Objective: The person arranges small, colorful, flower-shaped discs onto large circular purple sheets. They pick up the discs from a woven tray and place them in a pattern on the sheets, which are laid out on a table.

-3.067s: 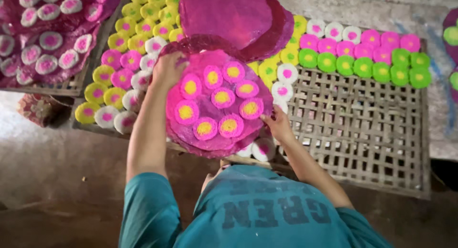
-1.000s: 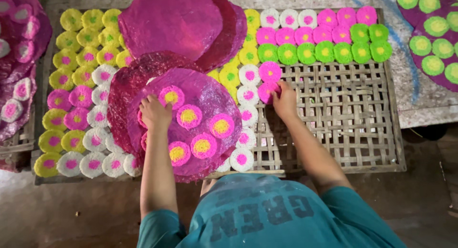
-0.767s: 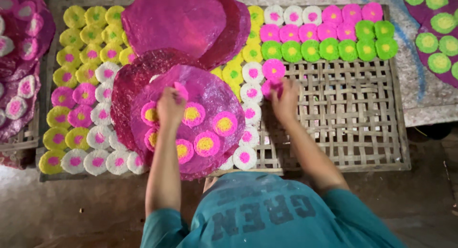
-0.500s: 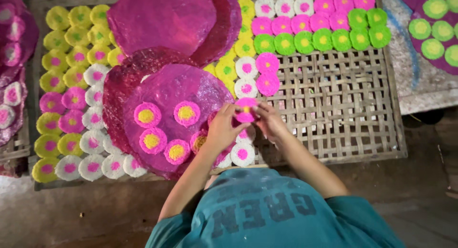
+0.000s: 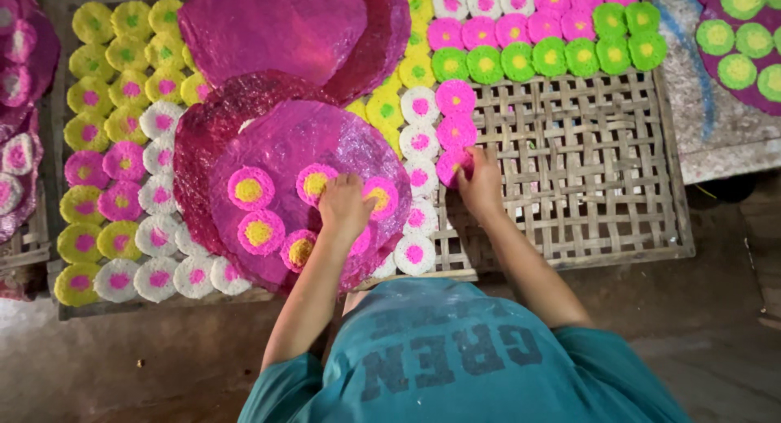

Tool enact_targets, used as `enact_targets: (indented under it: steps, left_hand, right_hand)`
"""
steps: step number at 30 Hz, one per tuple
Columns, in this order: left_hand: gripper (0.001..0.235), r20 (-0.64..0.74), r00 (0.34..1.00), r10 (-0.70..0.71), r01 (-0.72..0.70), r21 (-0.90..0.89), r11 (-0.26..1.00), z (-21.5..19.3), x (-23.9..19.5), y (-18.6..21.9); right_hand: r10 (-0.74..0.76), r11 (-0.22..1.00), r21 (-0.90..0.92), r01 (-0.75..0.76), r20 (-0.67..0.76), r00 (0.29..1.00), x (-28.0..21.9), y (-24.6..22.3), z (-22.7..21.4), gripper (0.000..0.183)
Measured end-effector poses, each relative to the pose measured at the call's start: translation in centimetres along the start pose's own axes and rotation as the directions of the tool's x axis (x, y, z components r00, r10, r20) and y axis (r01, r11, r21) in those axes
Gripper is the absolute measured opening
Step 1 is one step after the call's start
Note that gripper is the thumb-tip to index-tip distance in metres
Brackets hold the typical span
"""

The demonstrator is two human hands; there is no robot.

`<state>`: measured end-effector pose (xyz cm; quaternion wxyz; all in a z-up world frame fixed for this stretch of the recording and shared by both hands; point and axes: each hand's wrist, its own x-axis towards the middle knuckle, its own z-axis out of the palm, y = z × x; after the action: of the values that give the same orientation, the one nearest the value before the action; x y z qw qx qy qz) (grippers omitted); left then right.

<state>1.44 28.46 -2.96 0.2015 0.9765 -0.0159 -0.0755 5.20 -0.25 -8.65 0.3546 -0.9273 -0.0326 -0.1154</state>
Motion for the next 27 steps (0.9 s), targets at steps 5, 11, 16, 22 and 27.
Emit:
enact_targets:
  steps: [5, 11, 16, 22, 27]
  left_hand:
    - [0.028, 0.272, 0.952, -0.142, 0.221, -0.288, 0.932, -1.0, -1.2, 2.3]
    - [0.04, 0.221, 0.934, 0.282, -0.087, -0.625, 0.776, -1.0, -3.3, 5.5]
    - [0.058, -0.278, 0.961, 0.014, -0.029, -0.05, 0.998, -2.4, -0.3, -1.8]
    - [0.062, -0.216, 0.974, -0.074, 0.075, -0.006, 0.997, -1.3, 0.5, -7.7]
    - [0.038, -0.178, 0.977, -0.113, 0.104, -0.061, 0.993, -1.9, 1.2, -9.1]
  right_hand:
    - [-0.033, 0.999, -0.026, 0.031, -0.09, 0.995, -3.0, -1.1, -0.5, 0.035]
    - [0.307, 0.33, 0.618, -0.713, 0.644, 0.701, -8.2, 0.3, 0.9, 0.03]
    - [0.196, 0.829, 0.383, -0.407, 0.482, 0.854, -8.3, 1.8, -0.1, 0.028]
    - [0.068, 0.99, 0.11, -0.088, 0.174, 0.982, -7.9, -0.2, -1.3, 0.043]
    - [0.015, 0.997, 0.08, -0.018, 0.036, 0.999, -7.3, -3.1, -2.3, 0.045]
